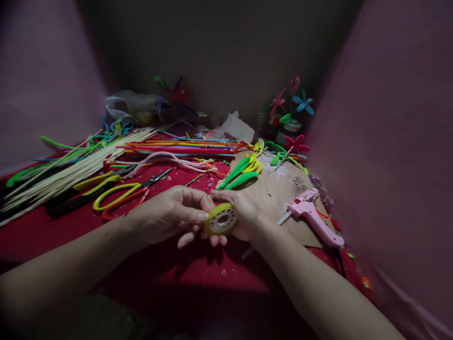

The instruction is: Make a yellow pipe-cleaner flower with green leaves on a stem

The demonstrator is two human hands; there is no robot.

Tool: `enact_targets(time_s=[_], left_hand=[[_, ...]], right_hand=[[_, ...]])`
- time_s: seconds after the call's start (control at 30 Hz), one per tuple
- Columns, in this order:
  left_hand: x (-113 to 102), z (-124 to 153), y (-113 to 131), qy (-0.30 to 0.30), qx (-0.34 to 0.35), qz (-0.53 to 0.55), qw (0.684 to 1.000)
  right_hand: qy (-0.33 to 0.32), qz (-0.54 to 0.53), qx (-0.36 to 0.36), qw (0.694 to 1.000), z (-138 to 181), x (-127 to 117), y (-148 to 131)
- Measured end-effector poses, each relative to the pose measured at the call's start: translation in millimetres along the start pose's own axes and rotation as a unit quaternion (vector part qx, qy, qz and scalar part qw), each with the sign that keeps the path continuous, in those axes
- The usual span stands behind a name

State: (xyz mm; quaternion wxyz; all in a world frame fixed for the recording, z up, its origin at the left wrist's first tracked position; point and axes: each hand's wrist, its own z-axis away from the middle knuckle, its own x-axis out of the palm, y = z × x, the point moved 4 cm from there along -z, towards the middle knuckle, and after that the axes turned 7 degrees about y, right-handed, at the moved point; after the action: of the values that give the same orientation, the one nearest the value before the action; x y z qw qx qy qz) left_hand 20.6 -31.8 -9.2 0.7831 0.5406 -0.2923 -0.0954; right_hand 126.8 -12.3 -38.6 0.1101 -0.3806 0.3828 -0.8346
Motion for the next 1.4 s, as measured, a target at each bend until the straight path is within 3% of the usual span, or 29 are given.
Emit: enact_targets(time_s=[0.37, 0.67, 0.87, 1.03, 1.1, 1.17, 1.23, 1.4], left_hand=[[7.7, 3.4, 2.0, -0.018, 0.009, 0.006, 1.0], [5.9, 1.4, 1.0, -0.036, 0.052, -0.026, 0.998], [3.6, 11.1, 16.3, 0.075, 0.131, -0.151, 0.977], [6.1, 14.4, 20.0, 0.082, 0.208, -0.223, 0.949], [5.0, 14.6, 21.2, 0.111, 0.274, -0.301, 0.907], [5.9, 15.6, 23.0, 0.141, 0.338, -0.39, 0.845], [6.7, 16.1, 24.7, 0.162, 0.359, -0.429, 0.813], [0.7, 19.5, 34.7, 0.213, 0.33, -0.336, 0.856]], right_hand=[[0.065, 0.006, -0.013, 0.998, 1.5, 2.2, -1.5], [-0.013, -0.014, -0.008, 1.0, 1.1, 3.4, -1.7], [-0.051, -0.021, -0.036, 0.998, 1.2, 6.5, -6.7], [-0.053, 0.023, -0.033, 0.998, 0.4, 5.1, -5.7], [-0.048, 0.035, -0.024, 0.998, 0.5, 4.6, -4.2], [-0.044, 0.042, -0.015, 0.998, 1.0, 4.7, -2.8], [-0.035, 0.043, -0.013, 0.998, 2.1, 4.9, -3.0], [0.007, 0.036, 0.006, 0.999, 6.8, 4.7, -6.2]])
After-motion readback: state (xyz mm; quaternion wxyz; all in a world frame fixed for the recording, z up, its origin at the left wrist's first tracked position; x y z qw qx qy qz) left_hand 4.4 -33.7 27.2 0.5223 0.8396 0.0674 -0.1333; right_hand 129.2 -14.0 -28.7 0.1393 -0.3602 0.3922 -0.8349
